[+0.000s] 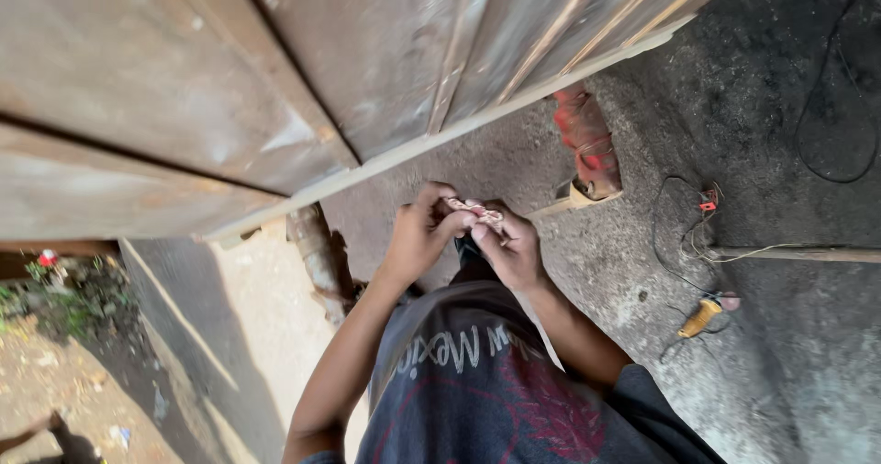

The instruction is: The person sands the wooden panels and corners of a large furniture frame using a piece of sandpaper held in their hands, repeatedly folding and unfolding the sandpaper as they work across different sections of the wood.

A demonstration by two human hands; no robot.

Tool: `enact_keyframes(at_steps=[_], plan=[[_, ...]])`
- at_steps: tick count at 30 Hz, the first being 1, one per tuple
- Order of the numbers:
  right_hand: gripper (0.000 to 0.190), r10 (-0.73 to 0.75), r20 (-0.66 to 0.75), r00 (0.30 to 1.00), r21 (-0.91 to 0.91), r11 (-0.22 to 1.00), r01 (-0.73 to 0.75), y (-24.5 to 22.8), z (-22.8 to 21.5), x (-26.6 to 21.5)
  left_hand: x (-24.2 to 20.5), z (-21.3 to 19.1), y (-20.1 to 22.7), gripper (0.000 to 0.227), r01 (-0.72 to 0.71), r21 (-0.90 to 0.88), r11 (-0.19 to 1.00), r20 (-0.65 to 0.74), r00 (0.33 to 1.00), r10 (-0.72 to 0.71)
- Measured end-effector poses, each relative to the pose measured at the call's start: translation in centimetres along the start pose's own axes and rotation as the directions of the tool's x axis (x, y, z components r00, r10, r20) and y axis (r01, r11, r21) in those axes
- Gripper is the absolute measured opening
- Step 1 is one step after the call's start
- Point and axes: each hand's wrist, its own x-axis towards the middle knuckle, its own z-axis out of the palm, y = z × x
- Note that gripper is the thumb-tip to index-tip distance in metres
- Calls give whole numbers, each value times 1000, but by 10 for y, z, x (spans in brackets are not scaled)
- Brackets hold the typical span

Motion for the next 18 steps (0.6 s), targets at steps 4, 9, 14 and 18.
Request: enact_keyframes(at_steps=[4,9,14,18], plan=[[31,-89,29,996,278,958,78,-15,-1,24,28,-8,36,35,83,-92,992,57,995,-78],[36,-358,-57,932,-143,927,347,-72,-37,91,99,-31,130,53,-379,552,742,12,894,448],[39,-796,-189,575,-419,595,686,-75,-81,234,182,-61,229,46,-440,883,165,134,573,808],[40,-929,-242,281,-794,356,493,5,-55,306,251,-70,268,52,-67,990,-121,138,437,889]])
